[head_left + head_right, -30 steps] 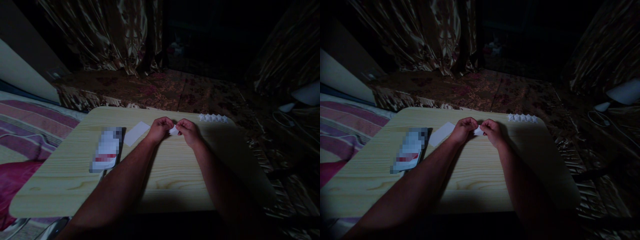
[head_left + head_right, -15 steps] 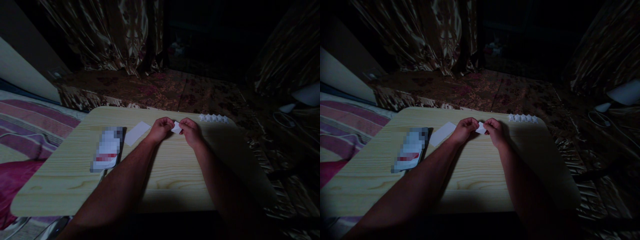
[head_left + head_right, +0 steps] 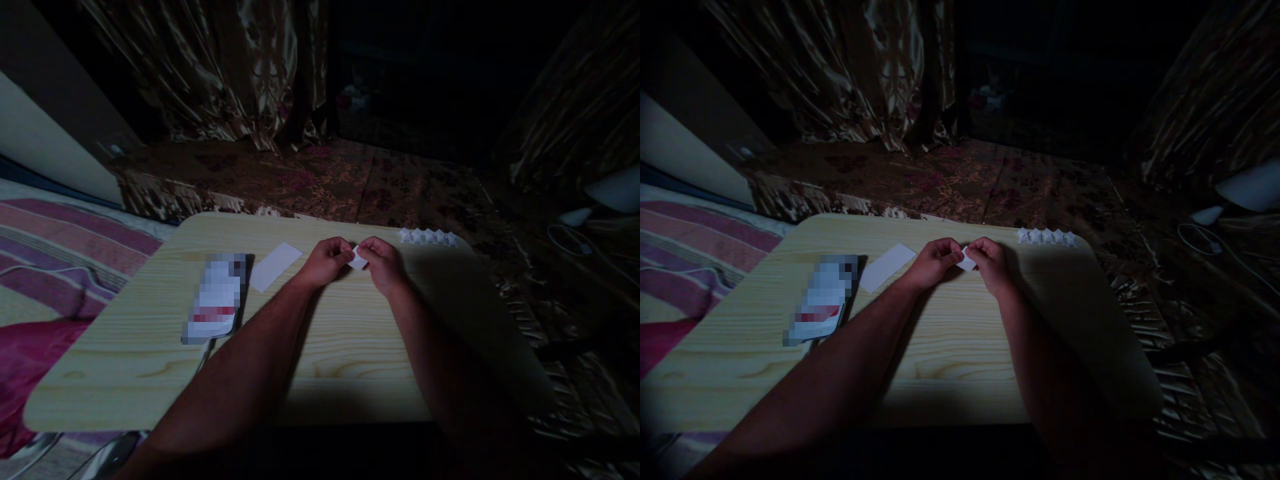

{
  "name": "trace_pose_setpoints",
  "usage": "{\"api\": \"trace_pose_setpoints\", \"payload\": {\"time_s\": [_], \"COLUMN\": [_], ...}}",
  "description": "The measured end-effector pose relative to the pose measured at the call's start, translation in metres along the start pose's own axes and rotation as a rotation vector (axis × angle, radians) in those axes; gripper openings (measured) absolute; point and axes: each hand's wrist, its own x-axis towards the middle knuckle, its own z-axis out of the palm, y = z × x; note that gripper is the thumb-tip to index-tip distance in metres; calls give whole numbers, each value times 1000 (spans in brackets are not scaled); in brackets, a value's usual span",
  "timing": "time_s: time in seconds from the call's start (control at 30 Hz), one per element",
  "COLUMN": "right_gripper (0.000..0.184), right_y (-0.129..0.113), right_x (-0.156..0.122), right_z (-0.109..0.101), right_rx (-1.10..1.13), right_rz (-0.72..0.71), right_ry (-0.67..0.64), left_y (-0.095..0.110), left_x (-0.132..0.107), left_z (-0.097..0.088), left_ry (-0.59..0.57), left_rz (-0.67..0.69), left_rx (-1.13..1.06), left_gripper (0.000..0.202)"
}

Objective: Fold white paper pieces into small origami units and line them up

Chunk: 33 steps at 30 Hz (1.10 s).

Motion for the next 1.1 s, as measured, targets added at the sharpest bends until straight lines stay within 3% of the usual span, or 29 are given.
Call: {"api": "trace_pose_setpoints", "payload": {"time_s": [0.27,0.47,0.7,0.87,1.1], "right_gripper": [22,22,25,26,15], "right_y": [1,4,7,4,1], "right_x": [0,3,5,2,-1], "right_z": [0,-3,-3,-1,0], "right_rx": [-9,-11,38,-23,-41], "right_rz": [27,5,-75,-21,-35], "right_ry": [-85,-36,48,-17,-82], "left_y": [-4,1,1,0,0], "left_x": [-1,-1,-3,0,1], "left_z": [-2,3,5,1,-1], "left_ry": [-90,-24,-39,32,25], "left_rz": [-2,19,-18,-8,13], "left_rx": [29,-10,-36,-81,-143], "left_gripper": [23,21,30,25,15]}}
